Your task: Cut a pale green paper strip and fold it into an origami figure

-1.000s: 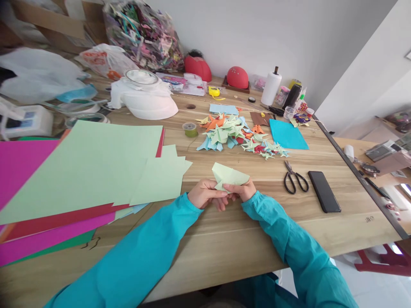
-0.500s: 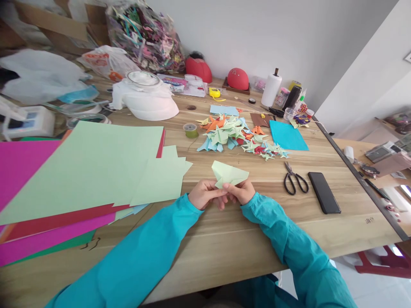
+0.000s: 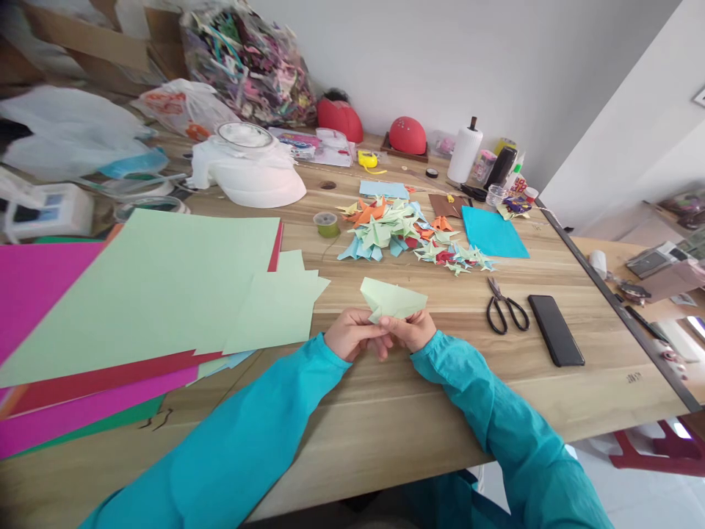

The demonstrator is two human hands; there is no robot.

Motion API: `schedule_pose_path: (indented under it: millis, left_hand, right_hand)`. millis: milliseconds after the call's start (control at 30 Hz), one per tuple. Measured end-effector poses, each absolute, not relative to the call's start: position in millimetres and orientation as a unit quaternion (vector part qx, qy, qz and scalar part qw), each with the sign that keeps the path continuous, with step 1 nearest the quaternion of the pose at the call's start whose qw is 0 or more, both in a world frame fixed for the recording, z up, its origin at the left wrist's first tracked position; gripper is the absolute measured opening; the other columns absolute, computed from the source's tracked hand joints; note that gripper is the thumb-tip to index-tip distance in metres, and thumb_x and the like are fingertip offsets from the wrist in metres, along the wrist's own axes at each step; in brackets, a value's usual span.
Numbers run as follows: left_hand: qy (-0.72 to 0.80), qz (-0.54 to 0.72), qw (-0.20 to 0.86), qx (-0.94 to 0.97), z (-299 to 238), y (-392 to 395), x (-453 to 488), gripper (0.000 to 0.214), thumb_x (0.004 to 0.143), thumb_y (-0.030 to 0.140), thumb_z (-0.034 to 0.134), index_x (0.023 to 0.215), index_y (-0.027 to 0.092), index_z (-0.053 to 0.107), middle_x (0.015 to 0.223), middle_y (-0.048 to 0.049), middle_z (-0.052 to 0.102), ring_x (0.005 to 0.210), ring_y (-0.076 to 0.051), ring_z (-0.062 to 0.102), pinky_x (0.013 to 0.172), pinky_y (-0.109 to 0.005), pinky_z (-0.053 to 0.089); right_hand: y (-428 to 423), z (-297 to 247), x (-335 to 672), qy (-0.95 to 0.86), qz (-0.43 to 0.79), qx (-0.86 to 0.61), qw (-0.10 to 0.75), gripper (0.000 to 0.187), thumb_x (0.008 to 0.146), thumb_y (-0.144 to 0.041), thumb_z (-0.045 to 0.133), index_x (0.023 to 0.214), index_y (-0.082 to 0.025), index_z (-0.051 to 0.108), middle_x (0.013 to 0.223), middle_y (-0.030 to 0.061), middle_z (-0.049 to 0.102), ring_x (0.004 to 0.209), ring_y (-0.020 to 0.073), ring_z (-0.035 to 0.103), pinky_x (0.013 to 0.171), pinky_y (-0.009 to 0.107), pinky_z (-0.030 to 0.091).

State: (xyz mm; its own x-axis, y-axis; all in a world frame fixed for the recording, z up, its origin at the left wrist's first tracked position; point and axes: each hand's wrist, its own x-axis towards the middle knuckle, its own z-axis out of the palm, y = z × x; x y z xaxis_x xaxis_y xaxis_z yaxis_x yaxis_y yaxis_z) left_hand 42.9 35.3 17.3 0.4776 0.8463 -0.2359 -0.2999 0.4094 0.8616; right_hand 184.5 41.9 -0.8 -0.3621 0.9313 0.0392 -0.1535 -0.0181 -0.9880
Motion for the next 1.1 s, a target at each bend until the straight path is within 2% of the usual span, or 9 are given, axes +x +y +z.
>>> schedule_pose_path:
  millis: [133,200,400,567,733,1100]
  left_hand:
    - [0.355,0.377,0.767,0.378,21,36,41,0.027,0.049,0.029,0.076,0.057,0.006,0.063,0.049,-0.0073,0.063,0.037,-0.018,0.058,0.036,-0.028,0.048]
    - [0.359,0.377,0.768,0.372,22,36,41,0.027,0.05,0.028,0.076,0.058,0.007,0.063,0.048,-0.007,0.063,0.037,-0.018,0.057,0.035,-0.028,0.048]
    - [0.338,0.353,0.779,0.392,19,34,44,0.031,0.049,0.033,0.077,0.054,0.007,0.061,0.048,-0.0068,0.063,0.036,-0.018,0.057,0.034,-0.028,0.048]
    - [0.321,0.348,0.777,0.415,17,33,44,0.031,0.051,0.033,0.077,0.059,0.007,0.062,0.052,-0.0065,0.064,0.041,-0.019,0.06,0.037,-0.03,0.05]
    - [0.326,0.328,0.771,0.438,20,34,41,0.035,0.047,0.028,0.08,0.071,0.007,0.065,0.063,-0.0076,0.067,0.045,-0.019,0.062,0.041,-0.032,0.052]
    - [0.341,0.35,0.764,0.421,16,38,39,0.032,0.05,0.033,0.078,0.061,0.009,0.061,0.052,-0.0042,0.063,0.041,-0.018,0.059,0.039,-0.03,0.051]
  right_hand:
    - [46,-6,187,-0.509,0.637,-0.388,0.429,0.061,0.069,-0.064,0.051,0.033,-0.016,0.041,0.025,-0.0025,0.038,0.022,0.0054,0.031,0.026,0.019,0.02]
    - [46,-6,188,-0.487,0.648,-0.412,0.416,0.065,0.069,-0.07,0.043,0.031,-0.017,0.039,0.024,-0.0019,0.036,0.02,0.0057,0.029,0.024,0.019,0.018]
    - [41,-1,188,-0.526,0.635,-0.415,0.386,0.053,0.065,-0.059,0.06,0.04,-0.014,0.048,0.03,-0.0018,0.044,0.023,0.0049,0.033,0.025,0.017,0.019]
    - [39,5,186,-0.51,0.662,-0.384,0.392,0.057,0.064,-0.062,0.058,0.036,-0.016,0.041,0.026,-0.0029,0.04,0.021,0.0038,0.027,0.025,0.018,0.015]
    - [43,3,189,-0.488,0.676,-0.37,0.409,0.055,0.066,-0.058,0.059,0.035,-0.016,0.041,0.026,-0.0026,0.04,0.022,0.0049,0.031,0.026,0.018,0.017]
    - [43,1,188,-0.535,0.635,-0.363,0.422,0.059,0.071,-0.054,0.057,0.03,-0.016,0.039,0.023,-0.0033,0.035,0.023,0.005,0.03,0.028,0.02,0.017]
